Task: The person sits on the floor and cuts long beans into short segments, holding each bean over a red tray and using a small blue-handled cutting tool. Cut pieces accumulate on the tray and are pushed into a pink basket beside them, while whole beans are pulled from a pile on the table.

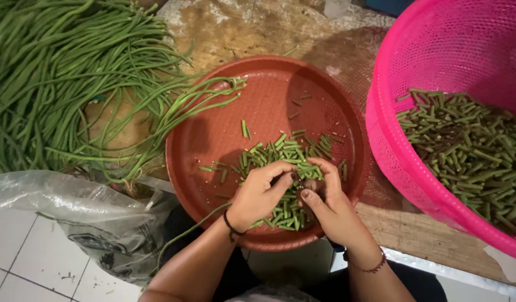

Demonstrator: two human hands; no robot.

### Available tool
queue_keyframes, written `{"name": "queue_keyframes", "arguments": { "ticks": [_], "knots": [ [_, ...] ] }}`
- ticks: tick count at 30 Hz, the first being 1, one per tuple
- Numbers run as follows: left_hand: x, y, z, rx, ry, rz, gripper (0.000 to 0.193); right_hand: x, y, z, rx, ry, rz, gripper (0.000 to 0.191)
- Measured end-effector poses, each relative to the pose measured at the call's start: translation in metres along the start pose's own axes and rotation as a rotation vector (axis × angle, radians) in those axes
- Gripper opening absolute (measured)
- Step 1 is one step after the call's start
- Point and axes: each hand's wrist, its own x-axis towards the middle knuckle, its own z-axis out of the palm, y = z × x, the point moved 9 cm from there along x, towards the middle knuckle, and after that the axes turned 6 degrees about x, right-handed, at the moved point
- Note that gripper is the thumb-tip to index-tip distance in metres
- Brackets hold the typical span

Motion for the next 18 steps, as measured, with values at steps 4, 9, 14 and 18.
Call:
{"name": "queue_keyframes", "arguments": {
  "ticks": [4,9,14,18],
  "knots": [
    [-0.001,-0.006,0.000,-0.062,-0.038,-0.054,0.014,0.000,0.006,0.002,-0.013,-0.010,-0.040,0.048],
    [-0.012,-0.039,0.010,-0.085,-0.161,-0.461,0.016,0.002,0.009,0.002,-0.036,0.007,-0.066,0.041],
    [-0.004,-0.020,0.005,-0.087,-0.103,-0.236,0.011,0.001,0.012,0.004,0.004,0.023,-0.058,0.036],
    [-0.004,0.008,-0.004,-0.051,-0.024,0.112,0.005,-0.001,0.018,0.007,0.025,0.049,-0.009,0.034]
  ]
}}
